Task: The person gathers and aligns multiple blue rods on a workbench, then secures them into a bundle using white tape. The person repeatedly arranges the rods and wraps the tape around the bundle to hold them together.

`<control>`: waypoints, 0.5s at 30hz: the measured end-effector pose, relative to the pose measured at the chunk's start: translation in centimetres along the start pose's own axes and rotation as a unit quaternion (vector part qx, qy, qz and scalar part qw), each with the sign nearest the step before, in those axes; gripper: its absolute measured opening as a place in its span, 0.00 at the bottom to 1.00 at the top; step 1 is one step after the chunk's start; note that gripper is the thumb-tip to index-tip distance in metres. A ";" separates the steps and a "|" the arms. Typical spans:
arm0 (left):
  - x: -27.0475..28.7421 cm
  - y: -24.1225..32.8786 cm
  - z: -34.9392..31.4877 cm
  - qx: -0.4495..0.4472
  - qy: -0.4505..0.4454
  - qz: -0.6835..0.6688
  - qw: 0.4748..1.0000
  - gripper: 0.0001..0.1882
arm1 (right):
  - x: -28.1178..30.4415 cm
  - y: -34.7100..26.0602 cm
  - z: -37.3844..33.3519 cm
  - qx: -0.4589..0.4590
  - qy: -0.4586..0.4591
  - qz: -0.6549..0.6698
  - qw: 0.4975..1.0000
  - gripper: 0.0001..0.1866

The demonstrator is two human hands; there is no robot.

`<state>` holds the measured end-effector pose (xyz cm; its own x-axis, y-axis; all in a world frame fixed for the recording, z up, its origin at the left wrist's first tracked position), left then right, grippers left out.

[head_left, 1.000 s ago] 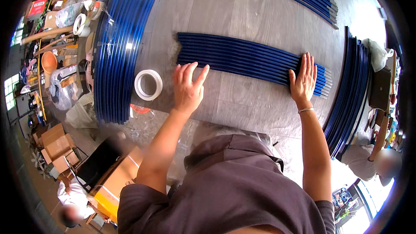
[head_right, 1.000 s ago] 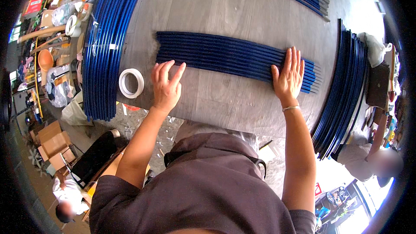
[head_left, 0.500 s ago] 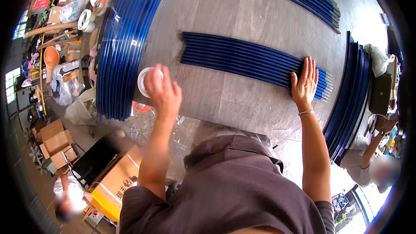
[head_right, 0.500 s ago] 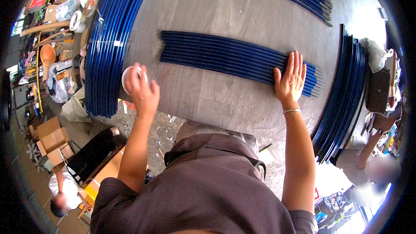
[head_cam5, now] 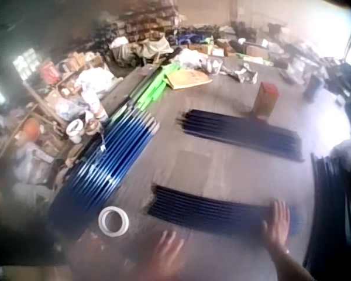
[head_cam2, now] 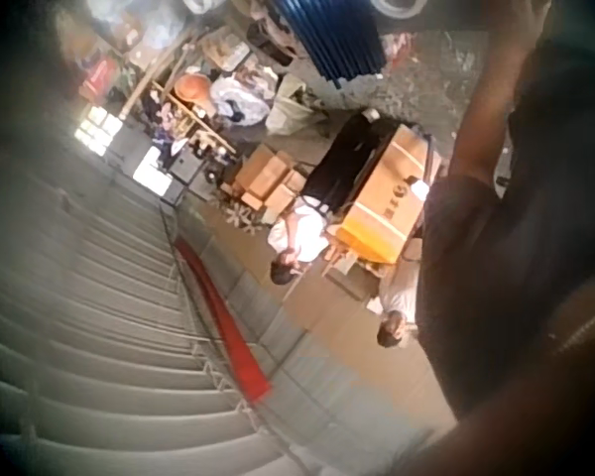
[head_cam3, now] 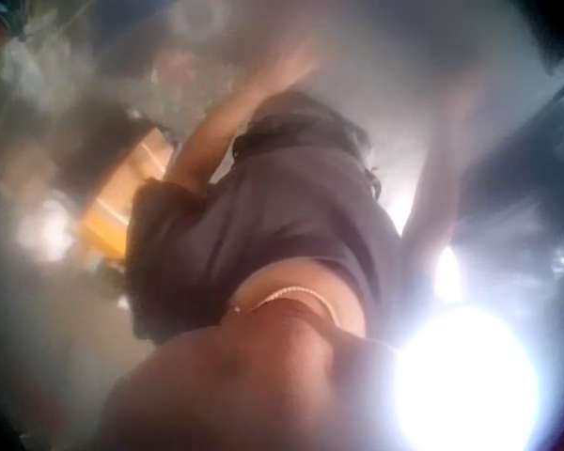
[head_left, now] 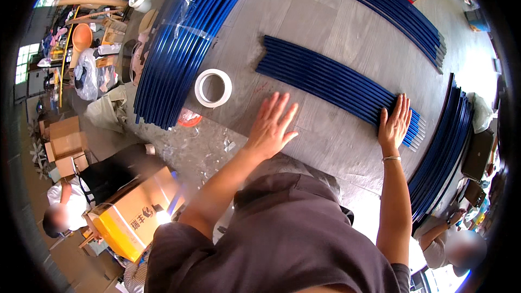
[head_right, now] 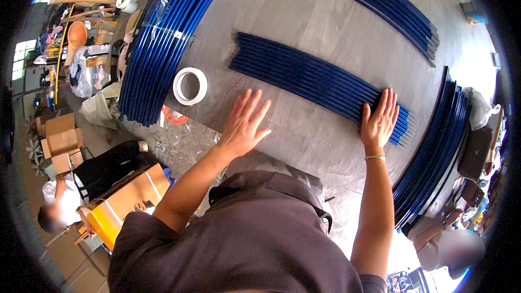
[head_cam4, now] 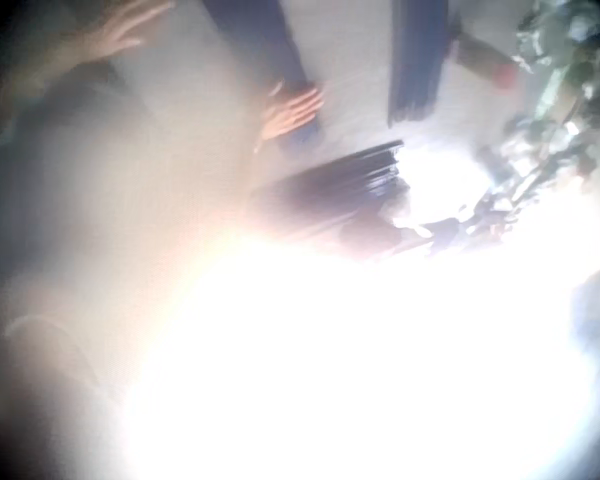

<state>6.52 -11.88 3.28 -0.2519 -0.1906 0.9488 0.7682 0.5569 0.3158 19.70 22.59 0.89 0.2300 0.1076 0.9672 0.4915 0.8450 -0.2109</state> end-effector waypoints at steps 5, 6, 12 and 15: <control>2.4 -4.7 -2.2 0.111 0.098 0.011 0.989 0.38 | 0.2 -0.2 0.7 -0.005 -0.005 0.016 1.000 0.37; 2.6 -5.8 -1.9 0.137 0.118 -0.020 0.983 0.35 | 0.3 -0.1 1.0 -0.002 -0.002 0.020 1.000 0.37; 3.0 -10.9 7.7 0.159 0.231 -0.052 0.959 0.29 | 1.1 -0.2 1.3 0.025 -0.012 0.063 0.998 0.40; 2.2 -14.2 13.6 0.227 0.235 -0.038 0.944 0.26 | 3.6 -0.6 0.7 0.054 -0.073 0.159 0.983 0.52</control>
<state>-12.93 -9.18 1.02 0.0746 -0.5213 0.8501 0.3998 0.7966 0.4534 19.61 22.81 4.62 0.2313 0.4432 0.8661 0.3199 0.8061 -0.4979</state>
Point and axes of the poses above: each hand's wrist, its own z-axis towards the middle knuckle, its own x-axis out of the back of the hand, y = z × x, the point moved 3 cm from there along z, towards the middle knuckle, and after that the axes turned 13 degrees about z, right-handed, at the moved point
